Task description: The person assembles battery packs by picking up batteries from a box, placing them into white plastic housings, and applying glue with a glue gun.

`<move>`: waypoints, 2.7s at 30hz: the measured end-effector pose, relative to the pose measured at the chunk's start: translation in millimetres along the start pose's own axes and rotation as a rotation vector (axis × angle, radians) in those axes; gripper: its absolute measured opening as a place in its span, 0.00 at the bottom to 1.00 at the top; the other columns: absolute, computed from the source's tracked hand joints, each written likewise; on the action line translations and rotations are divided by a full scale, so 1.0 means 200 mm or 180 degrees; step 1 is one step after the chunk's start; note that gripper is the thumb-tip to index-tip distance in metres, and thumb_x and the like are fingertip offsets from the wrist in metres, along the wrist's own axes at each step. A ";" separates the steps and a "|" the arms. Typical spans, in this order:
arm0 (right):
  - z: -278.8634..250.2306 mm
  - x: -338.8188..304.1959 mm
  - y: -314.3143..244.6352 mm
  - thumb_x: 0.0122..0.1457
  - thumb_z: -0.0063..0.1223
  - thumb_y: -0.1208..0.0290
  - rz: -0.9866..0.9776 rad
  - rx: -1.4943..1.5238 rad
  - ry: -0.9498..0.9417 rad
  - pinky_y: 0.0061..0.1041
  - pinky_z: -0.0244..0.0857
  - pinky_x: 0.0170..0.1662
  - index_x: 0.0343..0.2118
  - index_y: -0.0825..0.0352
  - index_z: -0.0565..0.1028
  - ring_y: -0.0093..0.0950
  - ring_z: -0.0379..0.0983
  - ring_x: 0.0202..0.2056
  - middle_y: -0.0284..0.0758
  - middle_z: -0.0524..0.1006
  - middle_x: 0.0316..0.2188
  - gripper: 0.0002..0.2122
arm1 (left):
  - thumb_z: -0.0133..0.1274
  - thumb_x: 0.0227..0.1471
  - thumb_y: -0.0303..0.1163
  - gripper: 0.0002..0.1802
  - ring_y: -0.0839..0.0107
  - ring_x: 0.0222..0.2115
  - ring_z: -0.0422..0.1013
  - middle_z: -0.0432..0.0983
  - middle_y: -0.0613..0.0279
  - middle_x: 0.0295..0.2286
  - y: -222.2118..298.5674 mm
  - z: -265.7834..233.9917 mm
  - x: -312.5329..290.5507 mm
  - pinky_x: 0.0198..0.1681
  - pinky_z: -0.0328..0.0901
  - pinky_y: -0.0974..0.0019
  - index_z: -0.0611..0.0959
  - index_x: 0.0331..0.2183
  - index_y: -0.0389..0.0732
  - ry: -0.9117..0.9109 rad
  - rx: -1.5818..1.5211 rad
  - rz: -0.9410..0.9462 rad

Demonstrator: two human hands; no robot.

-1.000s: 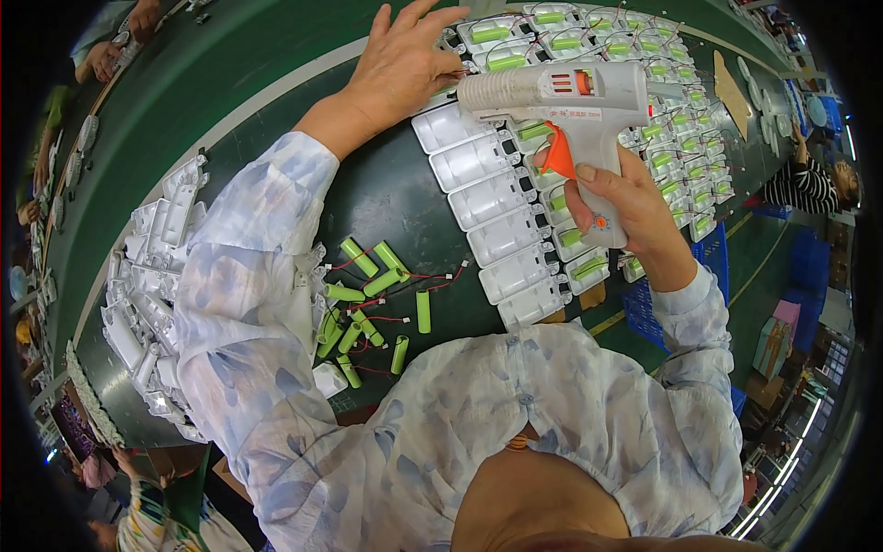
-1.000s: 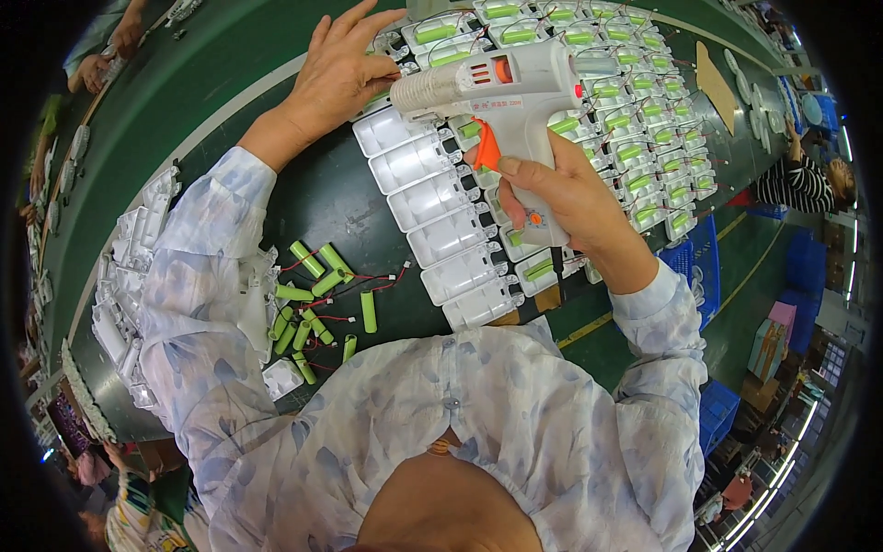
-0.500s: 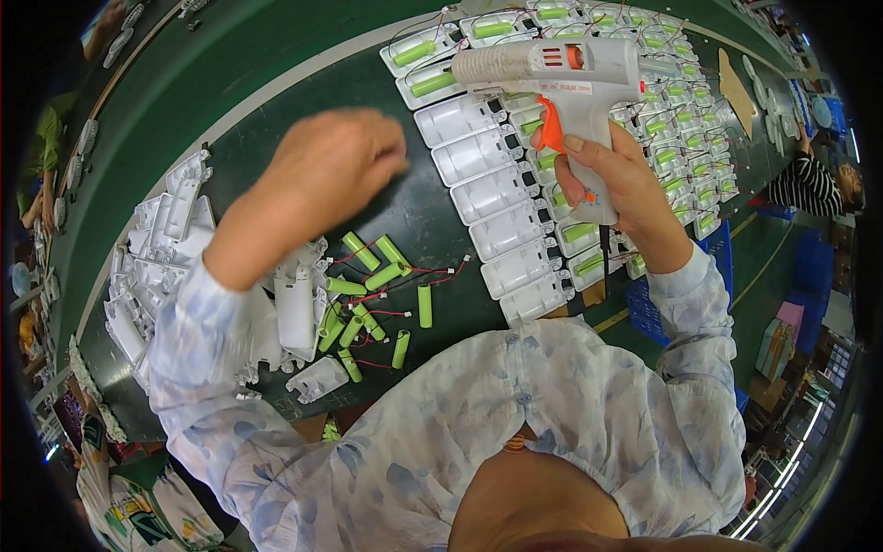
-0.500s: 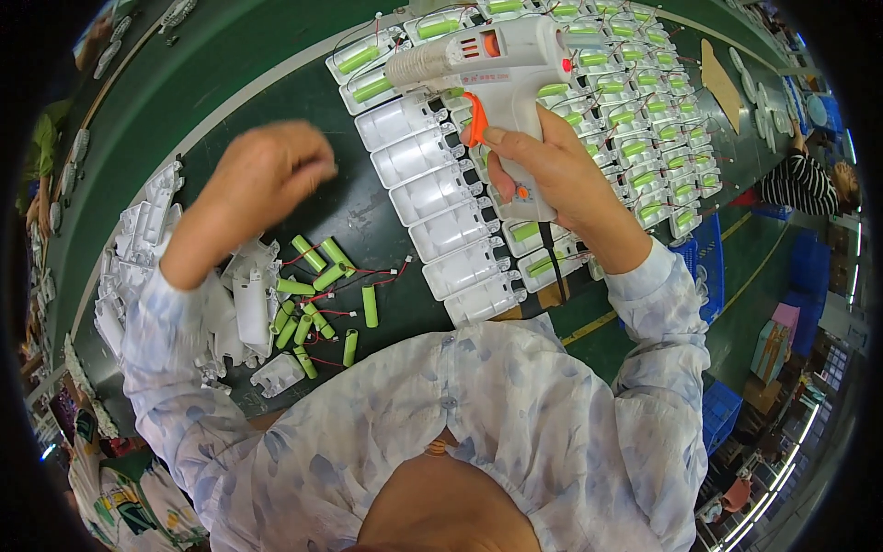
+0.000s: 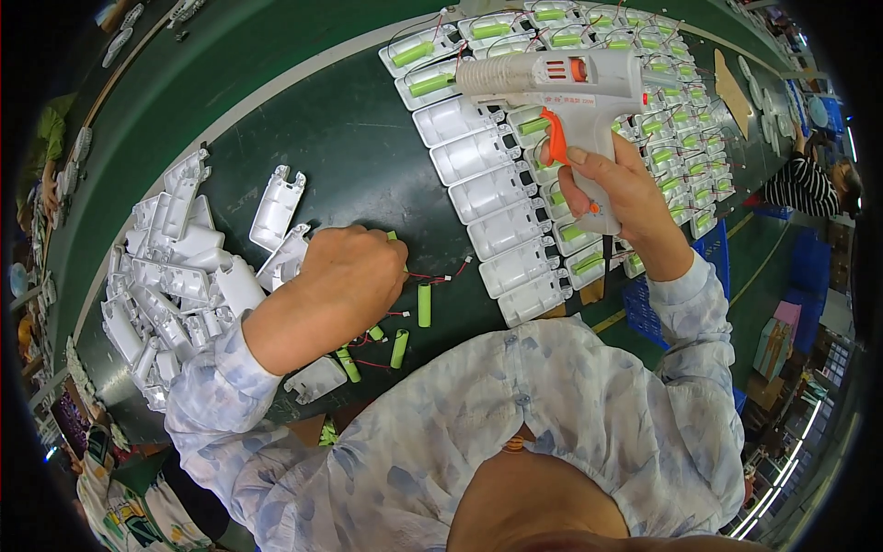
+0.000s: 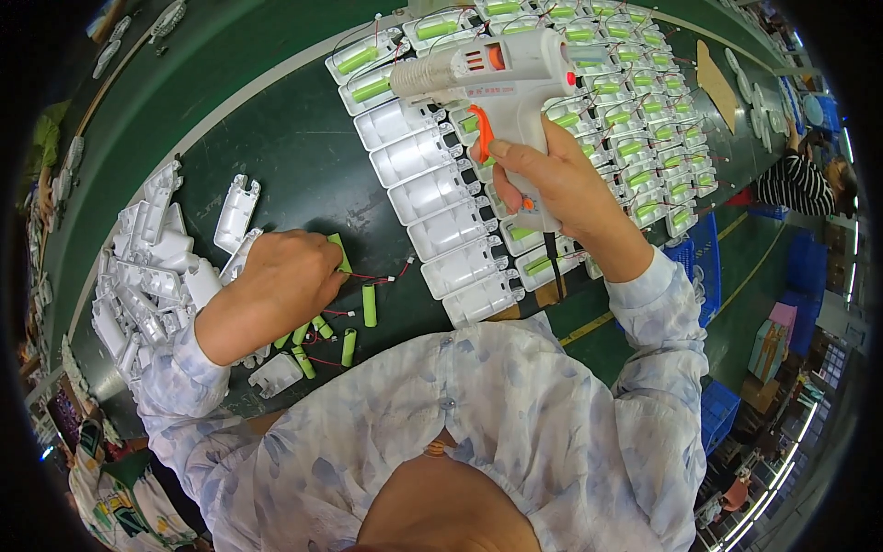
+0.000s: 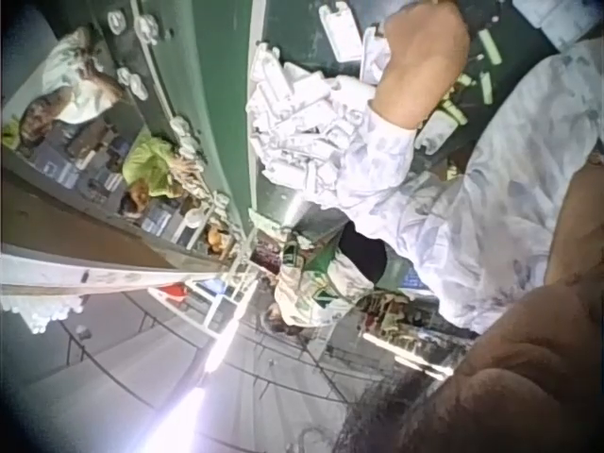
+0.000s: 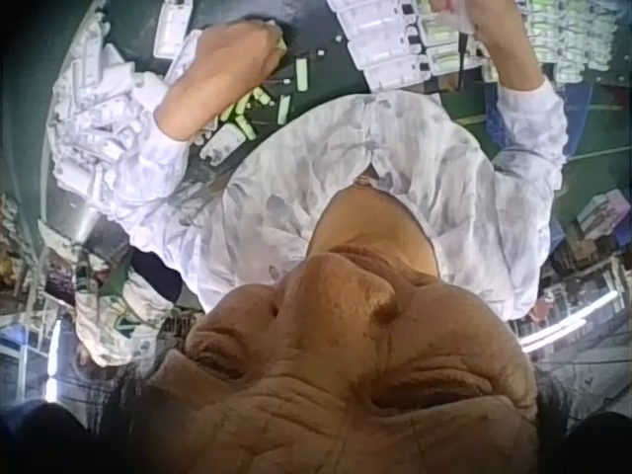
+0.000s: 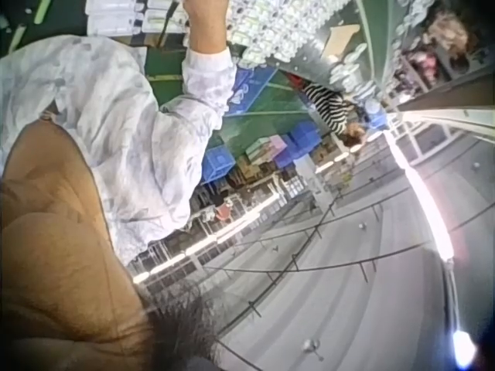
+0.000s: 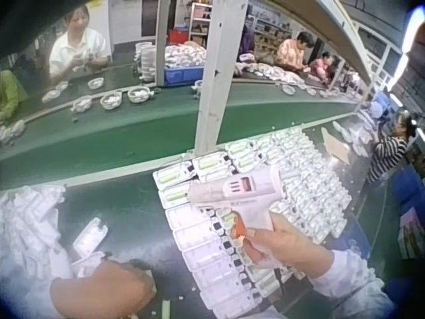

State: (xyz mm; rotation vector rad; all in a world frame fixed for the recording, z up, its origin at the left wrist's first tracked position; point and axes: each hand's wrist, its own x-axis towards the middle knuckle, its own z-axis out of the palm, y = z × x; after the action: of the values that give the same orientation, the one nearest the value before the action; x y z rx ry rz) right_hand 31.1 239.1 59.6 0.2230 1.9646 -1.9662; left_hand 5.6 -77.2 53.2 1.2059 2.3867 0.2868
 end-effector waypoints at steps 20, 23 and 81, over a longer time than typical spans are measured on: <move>-0.02 -0.10 0.02 0.63 0.50 0.65 -0.0026 0.0347 -0.0137 0.21 0.62 0.25 0.46 0.68 0.72 0.20 0.68 0.19 0.33 0.74 0.20 0.13 | 0.57 0.53 0.21 0.12 0.80 0.30 0.75 0.80 0.63 0.32 -0.34 -0.13 0.07 0.35 0.70 0.76 0.80 0.41 0.32 -0.0239 -0.3849 -0.0830; -0.02 -0.12 0.03 0.62 0.51 0.66 0.0049 0.0336 -0.0154 0.21 0.62 0.24 0.45 0.68 0.71 0.20 0.68 0.19 0.33 0.74 0.19 0.13 | 0.56 0.56 0.25 0.12 0.80 0.30 0.74 0.80 0.64 0.32 -0.40 -0.17 0.03 0.35 0.70 0.75 0.81 0.43 0.32 0.0074 -0.4135 -0.0391; -0.01 -0.14 0.05 0.62 0.50 0.65 0.0261 -0.0054 -0.0082 0.19 0.59 0.23 0.43 0.71 0.74 0.19 0.65 0.17 0.33 0.74 0.24 0.14 | 0.57 0.50 0.29 0.05 0.55 0.31 0.77 0.76 0.56 0.29 -0.57 -0.07 0.41 0.32 0.72 0.56 0.81 0.32 0.40 0.2105 0.1199 -0.0823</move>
State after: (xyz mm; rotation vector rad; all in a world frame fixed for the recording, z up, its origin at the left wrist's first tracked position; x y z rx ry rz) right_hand 60.5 244.5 60.4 0.2682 1.9240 -1.8910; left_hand -123.2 -78.6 -2.2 1.0397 3.2545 0.1710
